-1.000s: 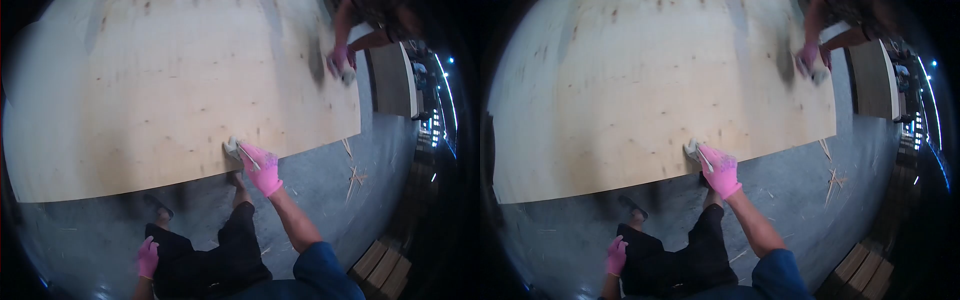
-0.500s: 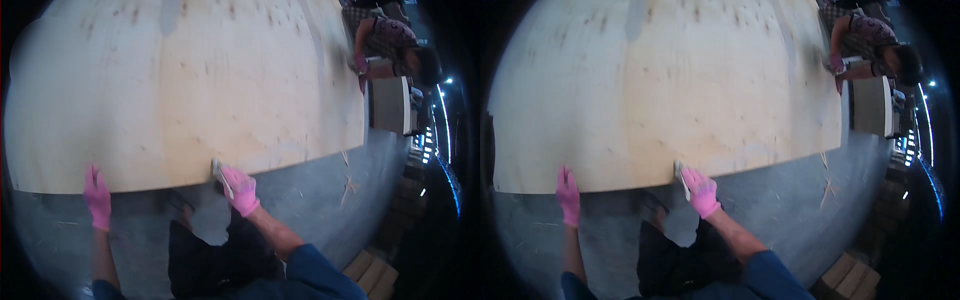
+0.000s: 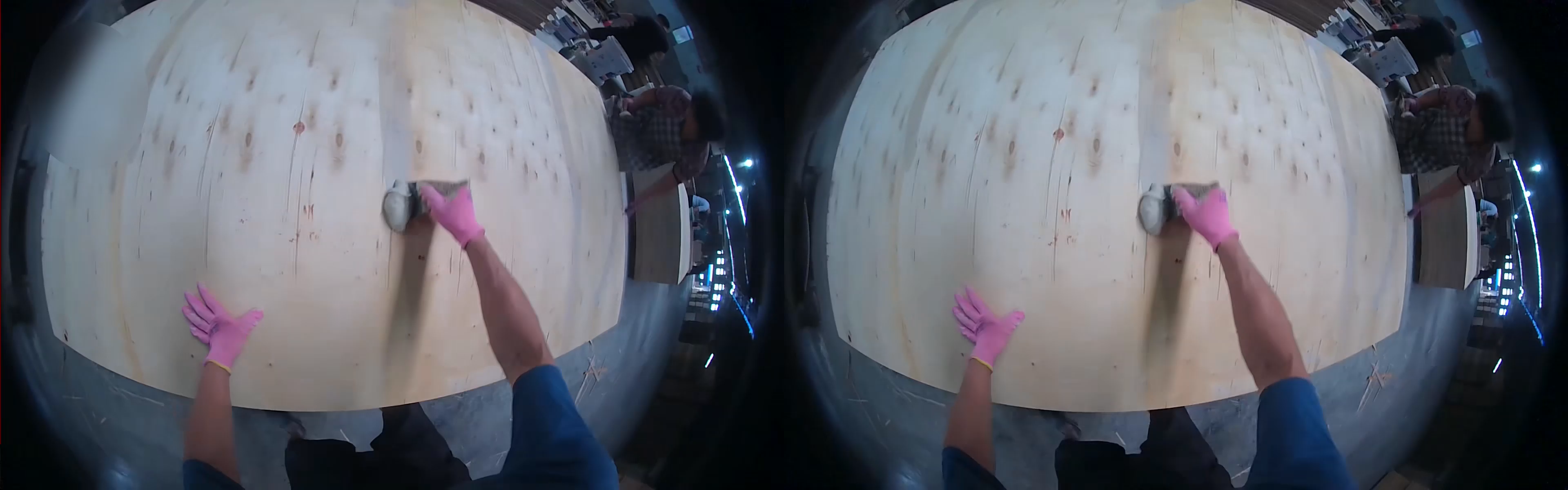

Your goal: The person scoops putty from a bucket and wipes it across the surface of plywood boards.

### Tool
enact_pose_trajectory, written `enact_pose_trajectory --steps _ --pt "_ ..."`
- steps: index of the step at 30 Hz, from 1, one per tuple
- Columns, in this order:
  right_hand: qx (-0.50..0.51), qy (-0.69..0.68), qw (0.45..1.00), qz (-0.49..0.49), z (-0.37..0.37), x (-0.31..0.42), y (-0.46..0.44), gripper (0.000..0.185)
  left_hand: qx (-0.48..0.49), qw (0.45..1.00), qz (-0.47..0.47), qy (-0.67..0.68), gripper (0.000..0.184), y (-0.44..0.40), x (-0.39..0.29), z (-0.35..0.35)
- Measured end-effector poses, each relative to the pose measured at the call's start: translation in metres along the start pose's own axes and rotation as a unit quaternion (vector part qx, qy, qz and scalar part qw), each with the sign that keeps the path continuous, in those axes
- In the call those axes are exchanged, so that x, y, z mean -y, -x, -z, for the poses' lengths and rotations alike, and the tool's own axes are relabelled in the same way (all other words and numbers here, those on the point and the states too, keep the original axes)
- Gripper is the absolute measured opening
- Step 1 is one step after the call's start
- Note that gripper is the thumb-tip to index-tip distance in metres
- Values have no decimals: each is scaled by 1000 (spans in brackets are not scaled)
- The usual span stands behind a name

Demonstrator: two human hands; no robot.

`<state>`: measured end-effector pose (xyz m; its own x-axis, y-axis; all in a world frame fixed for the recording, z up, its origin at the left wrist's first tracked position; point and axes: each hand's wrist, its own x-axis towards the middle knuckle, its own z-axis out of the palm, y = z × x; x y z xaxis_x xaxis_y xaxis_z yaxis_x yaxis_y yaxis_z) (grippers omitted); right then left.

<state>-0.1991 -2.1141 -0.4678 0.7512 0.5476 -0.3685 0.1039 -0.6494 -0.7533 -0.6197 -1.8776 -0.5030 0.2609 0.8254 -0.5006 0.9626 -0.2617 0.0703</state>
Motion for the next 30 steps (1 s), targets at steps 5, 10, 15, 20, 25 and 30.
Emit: enact_pose_trajectory --steps 5,10,15,20,25,30 --pt "-23 315 927 202 -43 3 19 26 2 1000 6 11 140 5 -8 2" --pt "53 271 930 242 -78 -10 165 39 -35 999 -14 -7 135 3 -6 -7" --pt "-50 311 931 185 -145 -40 339 46 -178 923 -334 -69 115 -12 83 13" --pt "-123 344 926 92 -208 -65 442 56 -175 945 -207 -182 111 -185 370 66" --pt "-222 265 936 63 -264 -5 420 27 -211 942 -219 -145 116 -199 405 40" --pt "-225 232 941 98 -336 46 392 25 -140 970 -135 -146 118 -161 367 66"
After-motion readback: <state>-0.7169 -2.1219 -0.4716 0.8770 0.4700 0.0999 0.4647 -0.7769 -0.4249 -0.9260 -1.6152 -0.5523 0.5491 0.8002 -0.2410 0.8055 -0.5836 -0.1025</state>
